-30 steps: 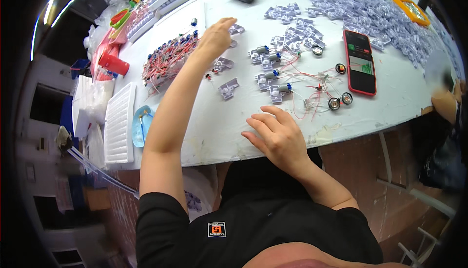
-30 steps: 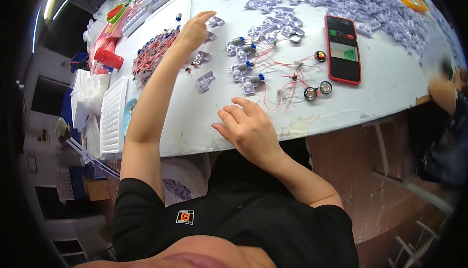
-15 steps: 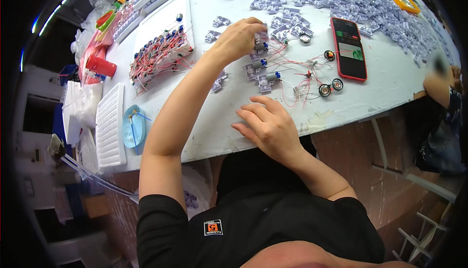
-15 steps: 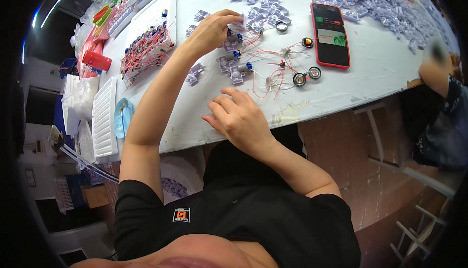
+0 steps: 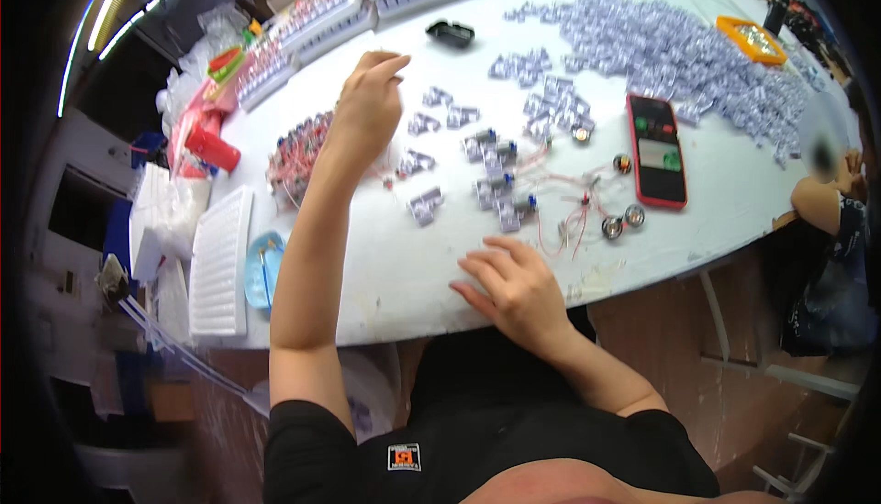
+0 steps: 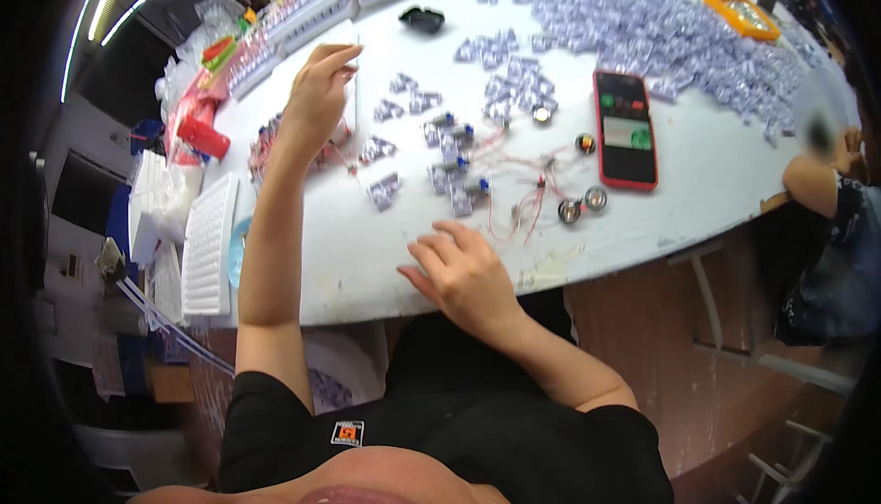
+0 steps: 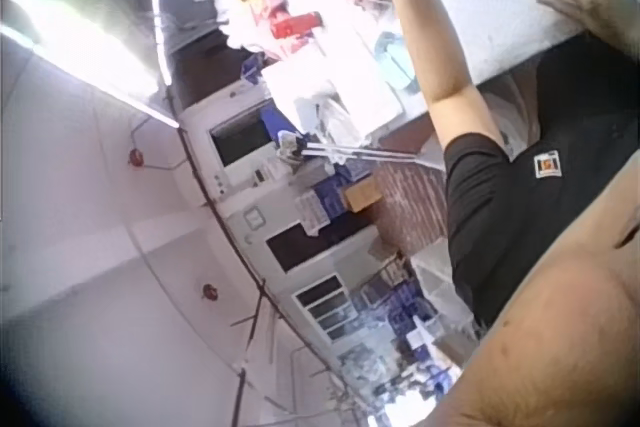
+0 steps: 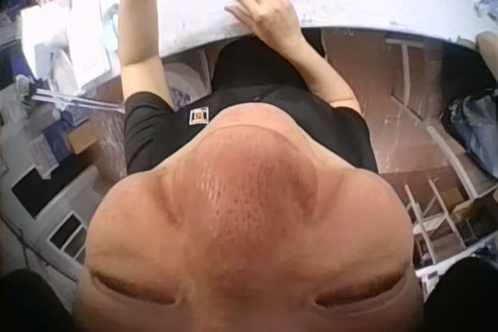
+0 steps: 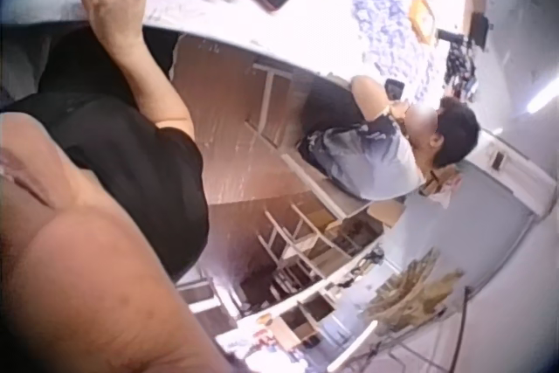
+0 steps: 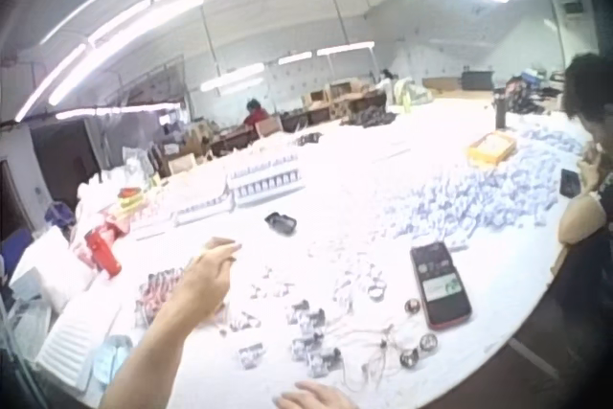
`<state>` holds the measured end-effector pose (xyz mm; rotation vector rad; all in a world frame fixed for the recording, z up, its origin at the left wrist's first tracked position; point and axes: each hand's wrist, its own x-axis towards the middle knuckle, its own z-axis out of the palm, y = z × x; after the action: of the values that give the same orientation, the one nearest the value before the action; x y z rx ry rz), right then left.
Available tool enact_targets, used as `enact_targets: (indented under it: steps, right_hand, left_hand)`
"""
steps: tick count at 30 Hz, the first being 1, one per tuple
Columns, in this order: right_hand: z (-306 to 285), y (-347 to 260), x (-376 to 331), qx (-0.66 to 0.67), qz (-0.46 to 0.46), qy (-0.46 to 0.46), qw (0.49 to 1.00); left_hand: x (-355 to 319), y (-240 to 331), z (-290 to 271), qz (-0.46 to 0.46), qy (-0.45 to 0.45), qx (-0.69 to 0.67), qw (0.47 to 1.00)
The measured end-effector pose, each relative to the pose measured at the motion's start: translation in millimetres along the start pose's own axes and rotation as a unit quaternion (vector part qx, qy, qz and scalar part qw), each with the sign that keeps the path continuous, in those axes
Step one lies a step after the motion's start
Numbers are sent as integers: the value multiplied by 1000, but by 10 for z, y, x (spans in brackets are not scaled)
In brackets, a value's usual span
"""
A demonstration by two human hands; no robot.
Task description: The person assembles small electronic components by hand, inserting small motors and wires into plastic housings.
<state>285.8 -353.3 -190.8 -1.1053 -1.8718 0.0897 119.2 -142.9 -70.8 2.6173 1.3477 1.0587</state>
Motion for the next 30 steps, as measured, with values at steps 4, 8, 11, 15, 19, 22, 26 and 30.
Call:
enact_targets:
  steps: [4, 8, 11, 15, 19, 22, 26, 30]
  right_hand:
    - [-37, -43, -51, 3, -7, -19, 1000]
    - [-54, -54, -64, -3, -11, -27, 1000]
    - [-26, -49, -37, -26, -12, -27, 999]
    - [23, -85, 41, -56, -31, -41, 997]
    - [77, -35, 57, -55, -20, -64, 996]
    - [68, 31, 67, 3, 25, -73, 997]
    - [-26, 127, 136, 47, 53, -90, 993]
    - [-122, 207, 153, 60, 87, -81, 991]
  left_hand:
    - [-385, 390, -655, -29, 97, -103, 990]
    - [-1137, 616, -852, -50, 176, -161, 970]
    - [-1746, 616, -715, -38, 211, -148, 965]
    - [-2388, 593, -454, -103, 160, -164, 968]
    - [-2625, 519, -192, -281, 84, -311, 904]
    - [-2586, 521, -224, -335, 82, -382, 858]
    - [-2618, 553, -277, -319, 110, -376, 863]
    - [-2401, 852, -691, 97, 106, -121, 982]
